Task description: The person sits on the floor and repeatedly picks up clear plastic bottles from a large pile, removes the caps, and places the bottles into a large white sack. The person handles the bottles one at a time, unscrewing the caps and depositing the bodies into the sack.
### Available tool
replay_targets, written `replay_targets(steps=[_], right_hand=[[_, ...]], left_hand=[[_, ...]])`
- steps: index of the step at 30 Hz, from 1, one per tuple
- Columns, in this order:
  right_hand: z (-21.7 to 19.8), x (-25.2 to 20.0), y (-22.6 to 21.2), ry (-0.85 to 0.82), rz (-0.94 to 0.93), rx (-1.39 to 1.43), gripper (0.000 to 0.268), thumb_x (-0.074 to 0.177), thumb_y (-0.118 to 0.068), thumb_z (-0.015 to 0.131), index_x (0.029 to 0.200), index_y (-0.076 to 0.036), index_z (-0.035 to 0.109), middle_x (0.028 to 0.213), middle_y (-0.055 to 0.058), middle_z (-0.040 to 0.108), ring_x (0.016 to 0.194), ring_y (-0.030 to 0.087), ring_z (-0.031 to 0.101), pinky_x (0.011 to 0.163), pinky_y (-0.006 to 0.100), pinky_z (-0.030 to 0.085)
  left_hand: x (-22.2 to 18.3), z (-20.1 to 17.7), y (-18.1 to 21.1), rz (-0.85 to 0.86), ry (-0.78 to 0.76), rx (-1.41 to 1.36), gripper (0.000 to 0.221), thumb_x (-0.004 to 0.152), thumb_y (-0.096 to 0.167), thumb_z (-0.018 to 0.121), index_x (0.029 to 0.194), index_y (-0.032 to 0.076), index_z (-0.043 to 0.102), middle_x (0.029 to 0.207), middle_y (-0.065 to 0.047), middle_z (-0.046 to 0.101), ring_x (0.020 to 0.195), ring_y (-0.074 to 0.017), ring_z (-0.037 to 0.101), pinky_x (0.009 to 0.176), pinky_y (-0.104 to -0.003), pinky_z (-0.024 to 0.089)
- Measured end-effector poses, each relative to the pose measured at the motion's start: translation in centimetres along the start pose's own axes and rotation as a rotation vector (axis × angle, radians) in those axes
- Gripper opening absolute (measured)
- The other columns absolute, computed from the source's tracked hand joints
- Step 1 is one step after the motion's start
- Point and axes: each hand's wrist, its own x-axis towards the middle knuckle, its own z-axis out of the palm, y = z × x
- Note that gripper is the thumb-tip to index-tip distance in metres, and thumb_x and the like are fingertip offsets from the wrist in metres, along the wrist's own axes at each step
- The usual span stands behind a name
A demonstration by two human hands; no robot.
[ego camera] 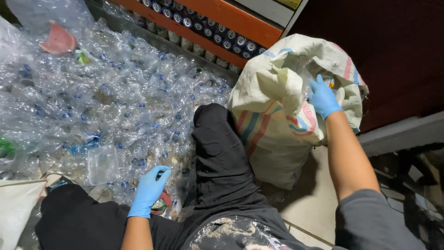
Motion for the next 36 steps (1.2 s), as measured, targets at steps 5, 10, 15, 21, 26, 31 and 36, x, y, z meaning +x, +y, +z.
replay_targets(steps=[5,10,15,21,26,31,36], right_hand=[[0.4,4.6,0.6,-0.014,-0.051,-0.09,0.047,0.081,0.0,0.066,0.127,-0.002,0.061,0.141,0.028,0.047,0.118,0.052,0.053,0.103,0.051,0.045],[-4.1,6.0,-1.9,-0.087,0.281,0.409,0.05,0.101,-0.033,0.043,0.121,0.009,0.063,0.112,0.017,0.064,0.098,0.026,0.054,0.089,0.036,0.045],[-9.2,0.5,-10.1,-0.056,-0.049,0.346,0.05,0.097,-0.03,0.055,0.135,0.003,0.059,0.137,0.017,0.058,0.129,0.03,0.049,0.104,0.038,0.041],[-3.1,0.1,-9.5,-0.233,-0.076,-0.236,0.095,0.069,-0.039,0.078,0.155,-0.024,0.042,0.158,0.021,0.021,0.121,0.055,0.037,0.096,0.07,0.041],[-2.2,5.6,-7.1,-0.24,0.183,-0.223,0.092,0.072,-0.023,0.068,0.159,-0.025,0.036,0.166,0.029,-0.003,0.146,0.063,0.017,0.104,0.08,0.031],[-0.1,8.9,-2.6,-0.19,0.23,-0.286,0.091,0.092,-0.047,0.066,0.163,-0.007,0.026,0.163,0.03,-0.008,0.133,0.061,0.048,0.106,0.07,0.041],[-2.8,10.4,-2.0,-0.365,0.265,-0.156,0.102,0.086,-0.048,0.068,0.165,-0.007,0.019,0.164,0.029,-0.014,0.144,0.06,0.03,0.119,0.059,0.029]], left_hand=[[-0.2,0.0,-0.3,-0.007,-0.004,0.023,0.034,0.088,0.03,0.067,0.114,0.01,0.076,0.102,-0.004,0.08,0.083,-0.0185,0.069,0.08,-0.03,0.055],[-0.5,-0.1,-0.9,-0.071,-0.001,0.005,0.031,0.087,0.027,0.069,0.112,0.009,0.076,0.089,-0.008,0.08,0.073,-0.0193,0.071,0.072,-0.031,0.056],[0.2,0.3,-2.1,-0.013,0.001,0.011,0.035,0.086,0.027,0.068,0.116,0.01,0.076,0.104,-0.003,0.082,0.088,-0.0196,0.075,0.084,-0.03,0.057],[-0.6,0.4,-1.8,-0.036,-0.046,0.01,0.037,0.088,0.028,0.067,0.12,0.009,0.073,0.108,-0.004,0.08,0.09,-0.0192,0.072,0.084,-0.03,0.056],[-0.8,-0.1,-1.5,0.015,0.003,0.111,0.034,0.086,0.03,0.068,0.112,0.01,0.076,0.098,-0.003,0.08,0.082,-0.0198,0.071,0.079,-0.032,0.056],[-1.3,0.0,-0.8,-0.07,-0.022,0.28,0.037,0.088,0.038,0.064,0.117,0.017,0.076,0.107,-0.001,0.08,0.092,-0.0205,0.075,0.081,-0.033,0.057],[-1.2,0.3,-0.5,-0.107,-0.044,0.275,0.035,0.086,0.041,0.065,0.111,0.02,0.077,0.098,-0.001,0.079,0.081,-0.0223,0.072,0.078,-0.034,0.056]])
